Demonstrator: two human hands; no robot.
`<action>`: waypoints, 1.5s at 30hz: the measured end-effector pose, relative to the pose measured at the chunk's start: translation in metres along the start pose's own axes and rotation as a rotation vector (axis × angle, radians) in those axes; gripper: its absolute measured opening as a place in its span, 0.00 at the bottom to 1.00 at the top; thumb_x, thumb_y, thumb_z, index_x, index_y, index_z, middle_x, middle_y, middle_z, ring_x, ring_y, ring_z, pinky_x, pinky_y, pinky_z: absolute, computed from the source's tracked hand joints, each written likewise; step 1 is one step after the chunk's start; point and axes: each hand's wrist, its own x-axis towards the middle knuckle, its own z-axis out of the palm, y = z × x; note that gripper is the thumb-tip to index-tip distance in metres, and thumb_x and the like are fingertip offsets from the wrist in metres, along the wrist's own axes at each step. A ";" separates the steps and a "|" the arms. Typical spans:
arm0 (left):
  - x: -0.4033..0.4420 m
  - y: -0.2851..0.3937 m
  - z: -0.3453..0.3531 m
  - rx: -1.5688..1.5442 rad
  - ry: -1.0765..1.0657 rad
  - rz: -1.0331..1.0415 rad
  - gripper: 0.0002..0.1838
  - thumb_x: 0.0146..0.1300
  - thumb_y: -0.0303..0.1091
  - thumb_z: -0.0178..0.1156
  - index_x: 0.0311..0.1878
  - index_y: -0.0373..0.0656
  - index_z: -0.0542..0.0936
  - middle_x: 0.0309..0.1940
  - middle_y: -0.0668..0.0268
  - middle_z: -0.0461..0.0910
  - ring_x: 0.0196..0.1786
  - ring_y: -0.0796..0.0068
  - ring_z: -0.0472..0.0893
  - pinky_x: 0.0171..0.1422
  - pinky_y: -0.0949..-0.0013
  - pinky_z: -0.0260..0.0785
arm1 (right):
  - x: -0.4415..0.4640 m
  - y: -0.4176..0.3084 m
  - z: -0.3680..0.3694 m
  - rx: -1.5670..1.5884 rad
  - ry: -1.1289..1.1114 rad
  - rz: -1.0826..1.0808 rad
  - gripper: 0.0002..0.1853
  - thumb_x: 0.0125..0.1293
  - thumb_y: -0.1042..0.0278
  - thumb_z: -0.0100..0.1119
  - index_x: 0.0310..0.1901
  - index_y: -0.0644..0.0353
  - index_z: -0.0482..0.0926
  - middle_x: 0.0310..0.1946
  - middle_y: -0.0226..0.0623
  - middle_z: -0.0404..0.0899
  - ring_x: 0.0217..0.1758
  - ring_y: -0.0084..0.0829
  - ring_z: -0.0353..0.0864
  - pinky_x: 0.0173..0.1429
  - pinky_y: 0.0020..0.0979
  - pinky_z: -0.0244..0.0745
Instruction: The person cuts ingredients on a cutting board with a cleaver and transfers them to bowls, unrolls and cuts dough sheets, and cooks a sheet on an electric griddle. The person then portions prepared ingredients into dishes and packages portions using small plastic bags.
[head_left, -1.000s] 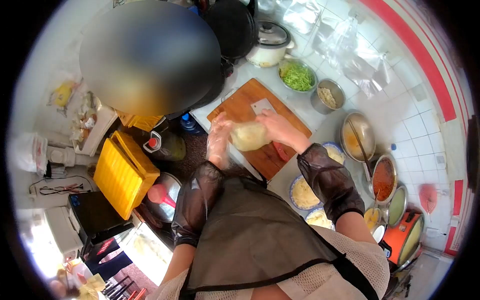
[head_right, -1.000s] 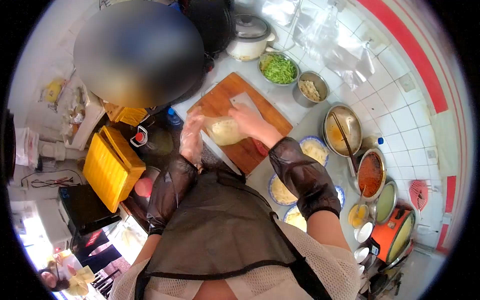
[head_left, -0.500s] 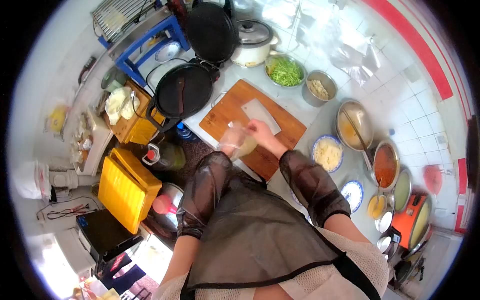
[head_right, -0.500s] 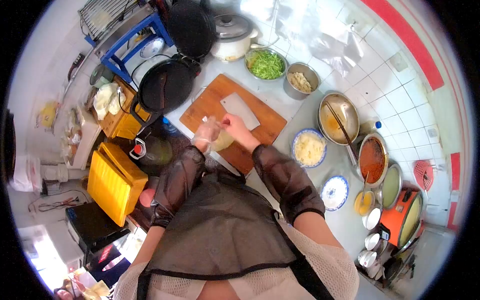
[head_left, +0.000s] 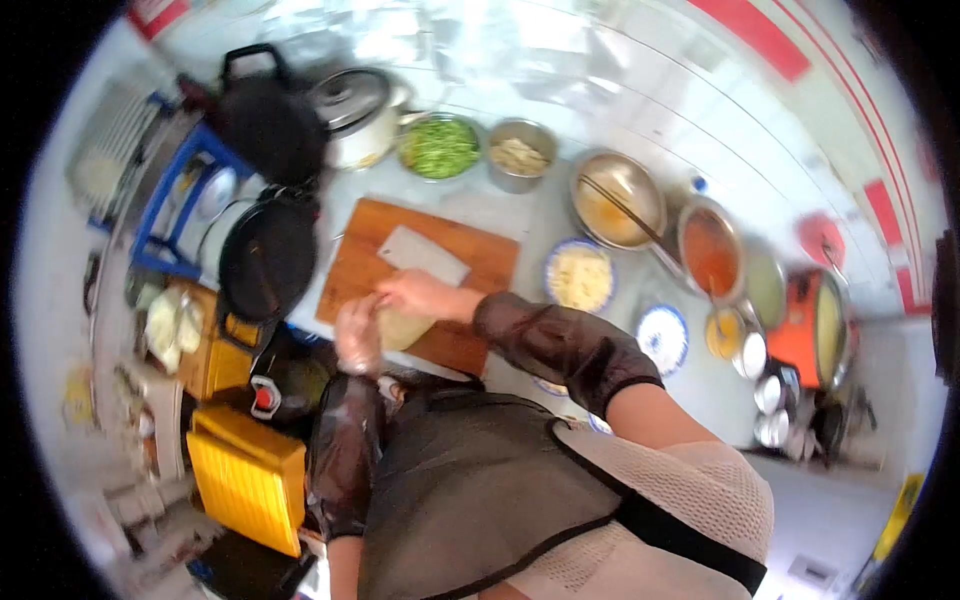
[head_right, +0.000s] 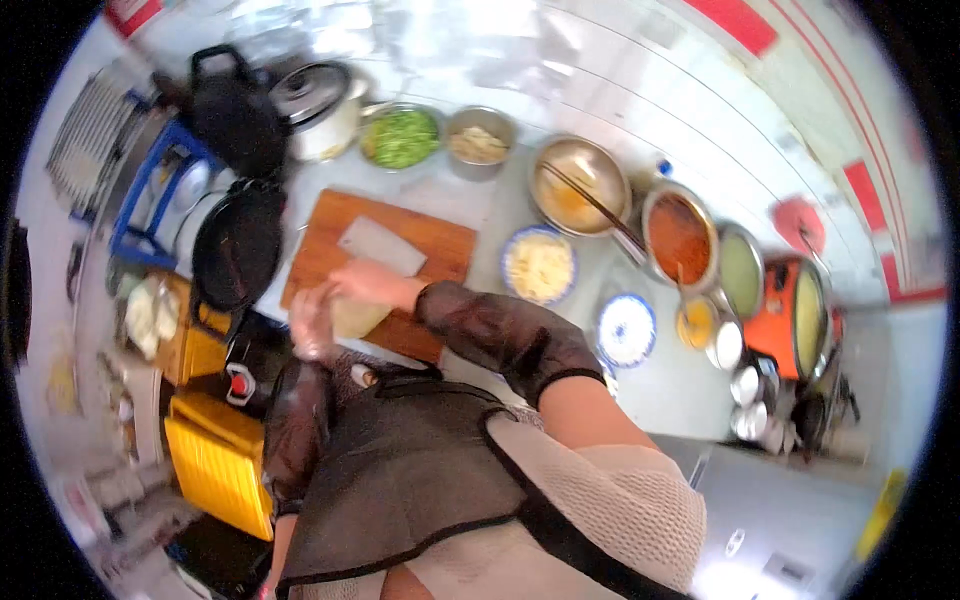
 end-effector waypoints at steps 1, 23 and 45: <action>-0.006 0.014 0.001 0.197 0.062 -0.029 0.10 0.55 0.26 0.60 0.42 0.41 0.81 0.33 0.64 0.78 0.38 0.66 0.78 0.42 0.66 0.72 | -0.006 0.001 0.005 -0.010 0.022 0.039 0.07 0.58 0.71 0.55 0.37 0.64 0.74 0.34 0.43 0.79 0.35 0.42 0.79 0.40 0.39 0.74; -0.012 -0.008 -0.004 -0.235 -0.142 -0.484 0.04 0.55 0.25 0.58 0.35 0.38 0.79 0.26 0.61 0.78 0.30 0.70 0.77 0.34 0.67 0.68 | -0.020 0.000 0.022 -0.149 0.055 -0.069 0.16 0.54 0.72 0.54 0.47 0.61 0.76 0.39 0.42 0.76 0.46 0.46 0.72 0.50 0.39 0.69; 0.045 -0.050 0.008 0.144 -0.689 -0.112 0.09 0.56 0.30 0.59 0.36 0.33 0.78 0.33 0.51 0.79 0.38 0.59 0.79 0.46 0.61 0.70 | -0.037 -0.046 0.086 0.201 0.877 0.548 0.10 0.61 0.68 0.58 0.42 0.64 0.76 0.37 0.44 0.81 0.41 0.37 0.81 0.45 0.36 0.74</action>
